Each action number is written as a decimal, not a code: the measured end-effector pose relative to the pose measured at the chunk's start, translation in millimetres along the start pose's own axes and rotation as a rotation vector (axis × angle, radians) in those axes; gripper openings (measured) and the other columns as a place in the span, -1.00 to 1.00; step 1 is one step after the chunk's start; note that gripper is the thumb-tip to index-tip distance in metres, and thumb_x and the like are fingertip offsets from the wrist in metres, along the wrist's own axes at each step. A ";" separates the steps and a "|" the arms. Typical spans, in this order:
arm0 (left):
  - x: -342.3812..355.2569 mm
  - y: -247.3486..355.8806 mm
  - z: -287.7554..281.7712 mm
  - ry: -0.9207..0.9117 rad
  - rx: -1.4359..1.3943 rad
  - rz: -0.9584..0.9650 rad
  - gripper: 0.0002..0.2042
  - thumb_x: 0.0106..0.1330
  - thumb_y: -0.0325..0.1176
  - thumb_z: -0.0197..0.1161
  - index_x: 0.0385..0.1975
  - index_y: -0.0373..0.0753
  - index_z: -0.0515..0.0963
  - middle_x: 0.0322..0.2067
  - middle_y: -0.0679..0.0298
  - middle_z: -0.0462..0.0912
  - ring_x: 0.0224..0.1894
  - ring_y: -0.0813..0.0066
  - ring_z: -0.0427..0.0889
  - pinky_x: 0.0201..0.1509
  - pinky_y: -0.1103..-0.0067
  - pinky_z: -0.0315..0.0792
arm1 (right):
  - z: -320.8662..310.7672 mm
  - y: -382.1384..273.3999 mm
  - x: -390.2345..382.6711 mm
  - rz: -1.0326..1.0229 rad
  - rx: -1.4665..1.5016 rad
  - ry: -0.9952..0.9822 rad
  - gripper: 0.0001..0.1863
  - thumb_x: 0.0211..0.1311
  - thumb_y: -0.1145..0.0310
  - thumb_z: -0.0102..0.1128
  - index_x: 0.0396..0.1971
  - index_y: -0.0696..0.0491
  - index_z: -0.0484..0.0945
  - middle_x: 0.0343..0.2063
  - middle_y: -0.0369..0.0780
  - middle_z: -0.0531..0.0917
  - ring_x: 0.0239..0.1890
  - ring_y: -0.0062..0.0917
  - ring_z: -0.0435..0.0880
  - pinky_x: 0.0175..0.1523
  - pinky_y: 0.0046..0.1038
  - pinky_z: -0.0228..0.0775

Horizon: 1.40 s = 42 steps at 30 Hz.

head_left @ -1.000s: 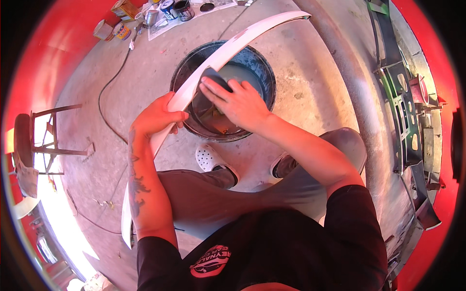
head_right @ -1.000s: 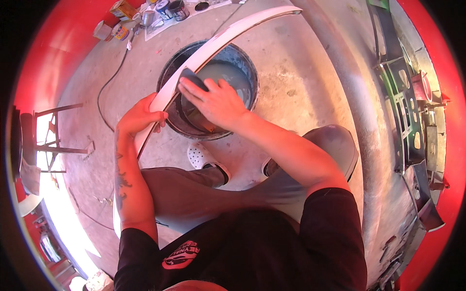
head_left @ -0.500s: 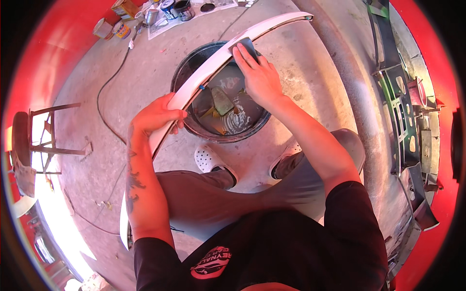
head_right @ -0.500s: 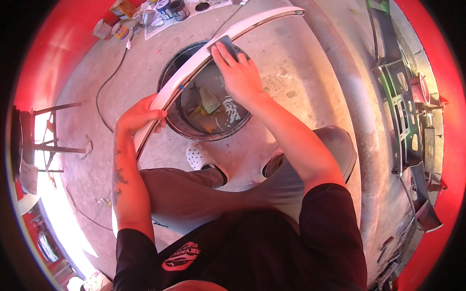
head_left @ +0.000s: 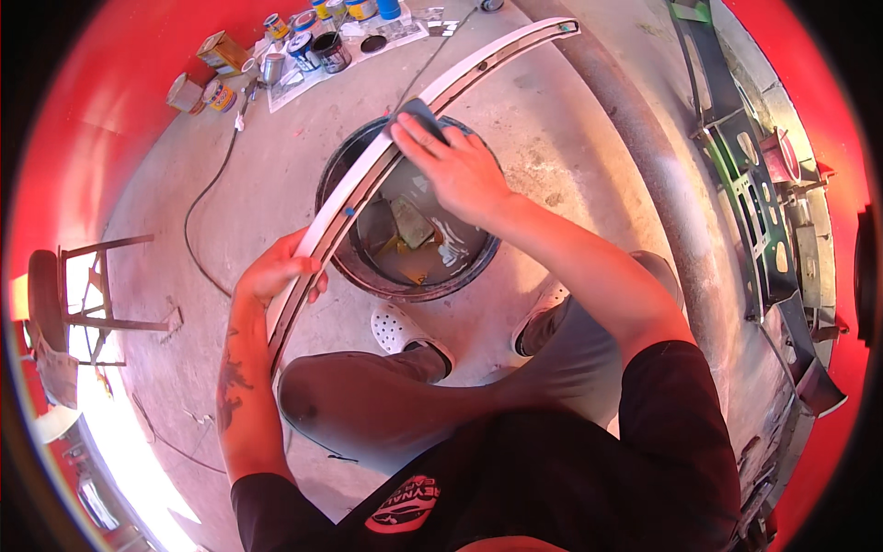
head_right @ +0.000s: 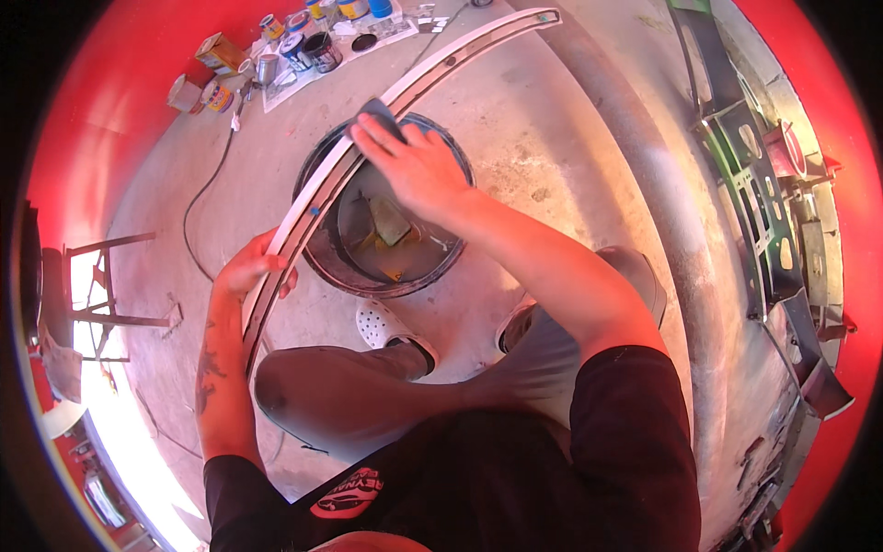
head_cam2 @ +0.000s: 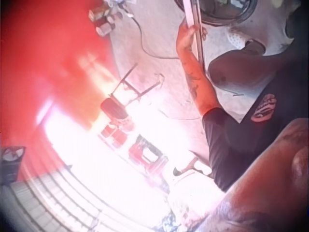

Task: Sand a white automotive body part using a sanding block and water.

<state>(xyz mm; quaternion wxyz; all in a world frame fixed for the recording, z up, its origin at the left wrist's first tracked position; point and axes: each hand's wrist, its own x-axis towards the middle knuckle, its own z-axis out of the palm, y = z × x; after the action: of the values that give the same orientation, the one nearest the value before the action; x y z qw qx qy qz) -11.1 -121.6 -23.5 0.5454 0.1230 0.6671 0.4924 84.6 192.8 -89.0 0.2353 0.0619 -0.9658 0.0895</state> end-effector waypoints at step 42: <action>-115.8 8.9 102.4 0.304 0.245 -0.017 -0.59 -0.01 -0.47 0.38 -0.09 -0.33 0.52 -0.42 0.26 0.58 -0.41 0.52 0.58 -0.29 0.56 0.47 | -100.2 -48.2 -46.9 0.117 -0.043 0.014 -0.24 -0.03 0.49 0.19 0.32 -0.12 0.44 0.29 -0.39 0.49 -0.17 -0.42 0.47 -0.12 -0.32 0.38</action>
<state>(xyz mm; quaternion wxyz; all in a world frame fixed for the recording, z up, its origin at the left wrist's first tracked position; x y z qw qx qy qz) 115.9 -145.0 62.0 0.4236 0.1069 0.7977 0.4158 178.2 169.6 -16.3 0.2377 -0.0002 -0.9678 0.0829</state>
